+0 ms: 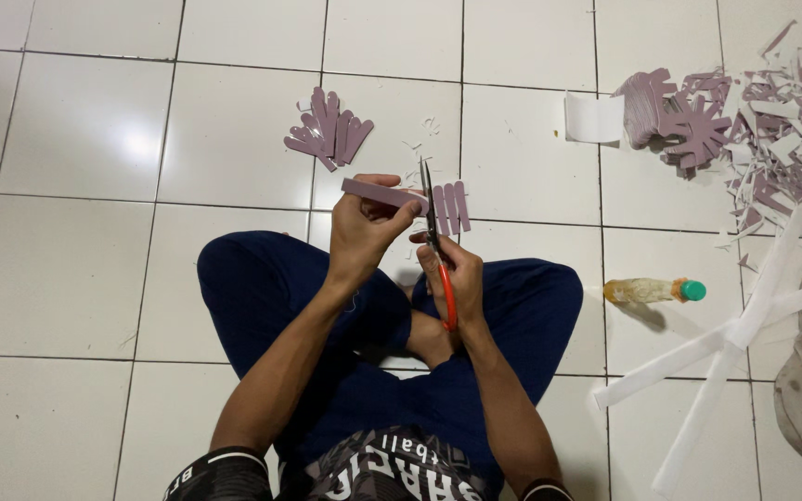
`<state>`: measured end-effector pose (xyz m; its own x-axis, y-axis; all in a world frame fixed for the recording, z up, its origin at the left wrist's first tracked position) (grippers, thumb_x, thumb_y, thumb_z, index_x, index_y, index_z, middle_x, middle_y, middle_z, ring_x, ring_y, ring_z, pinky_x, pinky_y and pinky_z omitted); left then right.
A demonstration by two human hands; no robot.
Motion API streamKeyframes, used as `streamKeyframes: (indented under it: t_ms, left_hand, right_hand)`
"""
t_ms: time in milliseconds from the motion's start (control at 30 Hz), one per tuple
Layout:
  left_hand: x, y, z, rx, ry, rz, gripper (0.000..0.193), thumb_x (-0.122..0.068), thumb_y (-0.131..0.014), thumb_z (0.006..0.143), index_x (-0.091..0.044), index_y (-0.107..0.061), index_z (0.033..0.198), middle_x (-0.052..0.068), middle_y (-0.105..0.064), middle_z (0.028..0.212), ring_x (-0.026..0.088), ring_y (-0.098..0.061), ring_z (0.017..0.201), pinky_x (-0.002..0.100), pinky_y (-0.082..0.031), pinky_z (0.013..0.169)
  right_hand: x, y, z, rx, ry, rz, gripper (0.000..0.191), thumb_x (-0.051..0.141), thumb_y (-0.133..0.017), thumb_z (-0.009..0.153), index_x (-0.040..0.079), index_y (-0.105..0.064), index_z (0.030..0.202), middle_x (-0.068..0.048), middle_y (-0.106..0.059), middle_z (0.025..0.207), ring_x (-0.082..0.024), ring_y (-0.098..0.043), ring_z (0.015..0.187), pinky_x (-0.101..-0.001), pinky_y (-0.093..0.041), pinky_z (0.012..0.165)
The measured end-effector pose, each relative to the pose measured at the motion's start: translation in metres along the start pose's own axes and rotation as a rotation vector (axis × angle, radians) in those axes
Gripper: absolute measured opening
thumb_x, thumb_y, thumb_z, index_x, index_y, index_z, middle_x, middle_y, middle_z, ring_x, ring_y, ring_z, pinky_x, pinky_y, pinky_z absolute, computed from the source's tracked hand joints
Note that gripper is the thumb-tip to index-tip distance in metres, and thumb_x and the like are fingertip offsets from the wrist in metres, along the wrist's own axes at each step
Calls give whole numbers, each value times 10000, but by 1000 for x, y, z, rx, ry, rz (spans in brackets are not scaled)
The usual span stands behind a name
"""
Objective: The person sits on the floor and uses scissors to cut slits along purple foam strips, then sets the cut pieces with a pile of finished foam decorations. Near the end they gather the cut pieces and move toward a workbench with a sewing machine.
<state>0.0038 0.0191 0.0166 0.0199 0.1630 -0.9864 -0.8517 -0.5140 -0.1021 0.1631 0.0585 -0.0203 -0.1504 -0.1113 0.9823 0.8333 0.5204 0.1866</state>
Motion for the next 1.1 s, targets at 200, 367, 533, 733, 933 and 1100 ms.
streamKeyframes:
  t_ms: [200, 367, 533, 733, 933, 1100]
  left_hand:
    - [9, 6, 6, 0, 47, -10, 307, -60, -783, 915, 62, -578, 1108, 158, -782, 972, 164, -765, 917, 264, -649, 826]
    - [6, 9, 10, 29, 23, -7, 250, -57, -765, 924, 59, -657, 1117, 128, -777, 985, 152, -758, 928, 266, -645, 828]
    - [5, 12, 15, 58, 26, 22, 328, -70, -766, 908, 60, -694, 1200, 137, -777, 1028, 173, -767, 957, 288, -654, 840]
    - [10, 17, 20, 70, 79, 41, 428, -108, -781, 893, 55, -676, 1274, 168, -786, 1047, 191, -778, 964, 303, -657, 854]
    - [12, 16, 19, 57, 68, 35, 439, -119, -792, 891, 60, -670, 1273, 177, -782, 1053, 199, -774, 983, 305, -657, 864]
    - [12, 20, 22, 89, 79, 90, 436, -125, -798, 882, 48, -678, 1264, 161, -786, 1039, 189, -778, 967, 297, -659, 856]
  right_hand:
    - [-5, -1, -1, 5, -15, 50, 552, 539, -681, 938, 16, -760, 1095, 31, -583, 610, -27, -491, 483, -206, -377, 431]
    - [-8, -1, -3, -4, -49, 10, 539, 545, -682, 924, 24, -776, 1025, 50, -561, 579, -20, -488, 462, -204, -374, 411]
    - [-11, -1, -5, 1, -83, -20, 541, 554, -687, 913, 30, -784, 1002, 58, -509, 547, -23, -453, 443, -208, -347, 393]
    - [-9, -2, -3, 54, -19, -24, 533, 550, -655, 931, 39, -766, 1035, 63, -531, 547, -20, -480, 444, -203, -355, 403]
    - [-4, -4, -2, 66, 50, -42, 519, 540, -656, 950, 48, -750, 1090, 61, -518, 571, -14, -466, 473, -196, -339, 432]
    - [-18, -2, -4, 50, -117, 24, 507, 512, -705, 922, 14, -757, 1001, 55, -526, 557, -33, -458, 420, -213, -356, 382]
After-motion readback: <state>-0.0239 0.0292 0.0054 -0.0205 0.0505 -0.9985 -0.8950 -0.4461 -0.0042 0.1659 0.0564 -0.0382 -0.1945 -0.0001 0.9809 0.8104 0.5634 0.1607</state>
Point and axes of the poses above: each hand's wrist, its own z-axis towards the middle knuckle, its own y-axis out of the back of the hand, x = y × z, the point moved 6 cm from there along z, towards the middle knuckle
